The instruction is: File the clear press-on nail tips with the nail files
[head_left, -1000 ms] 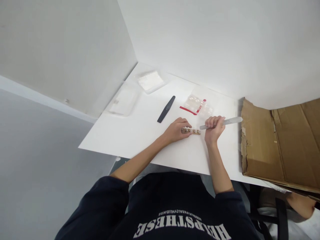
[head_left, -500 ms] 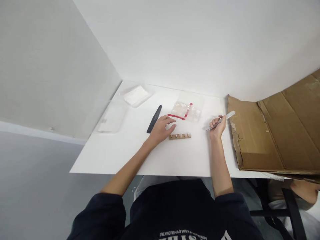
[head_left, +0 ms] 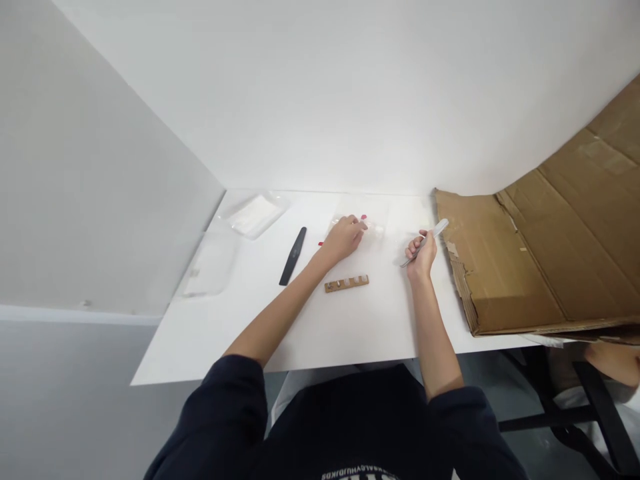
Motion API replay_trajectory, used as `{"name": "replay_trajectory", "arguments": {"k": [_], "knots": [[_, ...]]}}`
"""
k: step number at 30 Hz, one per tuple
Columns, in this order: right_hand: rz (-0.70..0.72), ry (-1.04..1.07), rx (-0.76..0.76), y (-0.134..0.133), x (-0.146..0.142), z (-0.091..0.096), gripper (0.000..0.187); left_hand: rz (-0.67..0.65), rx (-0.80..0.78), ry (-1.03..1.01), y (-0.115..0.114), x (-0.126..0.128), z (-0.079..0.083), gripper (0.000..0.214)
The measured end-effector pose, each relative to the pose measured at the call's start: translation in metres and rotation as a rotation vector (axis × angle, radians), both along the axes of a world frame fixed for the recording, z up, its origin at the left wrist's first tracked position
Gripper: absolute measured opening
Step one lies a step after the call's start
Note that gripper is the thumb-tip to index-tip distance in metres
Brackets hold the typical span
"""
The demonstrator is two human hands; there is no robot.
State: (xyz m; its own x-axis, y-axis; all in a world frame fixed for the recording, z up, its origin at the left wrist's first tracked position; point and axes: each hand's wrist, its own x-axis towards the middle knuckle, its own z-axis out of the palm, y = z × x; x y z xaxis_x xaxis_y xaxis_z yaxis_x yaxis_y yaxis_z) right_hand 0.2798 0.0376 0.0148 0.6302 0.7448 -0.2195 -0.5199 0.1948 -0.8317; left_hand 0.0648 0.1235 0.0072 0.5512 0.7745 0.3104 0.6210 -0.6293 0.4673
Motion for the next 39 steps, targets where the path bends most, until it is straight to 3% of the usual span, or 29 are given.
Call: {"name": "replay_trajectory", "arguments": {"k": [7, 16, 31, 39], "knots": [[0.012, 0.027, -0.007, -0.002, -0.005, 0.003, 0.033, -0.058, 0.062, 0.158, 0.006, 0.016, 0.009, 0.024], [0.052, 0.043, -0.028, 0.0, -0.009, 0.003, 0.032, -0.041, -0.02, 0.295, 0.018, 0.03, 0.012, 0.018], [0.102, 0.031, -0.041, 0.0, -0.012, 0.001, 0.03, 0.091, -0.196, 0.382, 0.021, 0.046, 0.03, 0.013], [0.113, 0.027, -0.064, 0.001, -0.013, 0.0, 0.03, 0.158, -0.297, 0.298, 0.017, 0.059, 0.037, 0.021]]}}
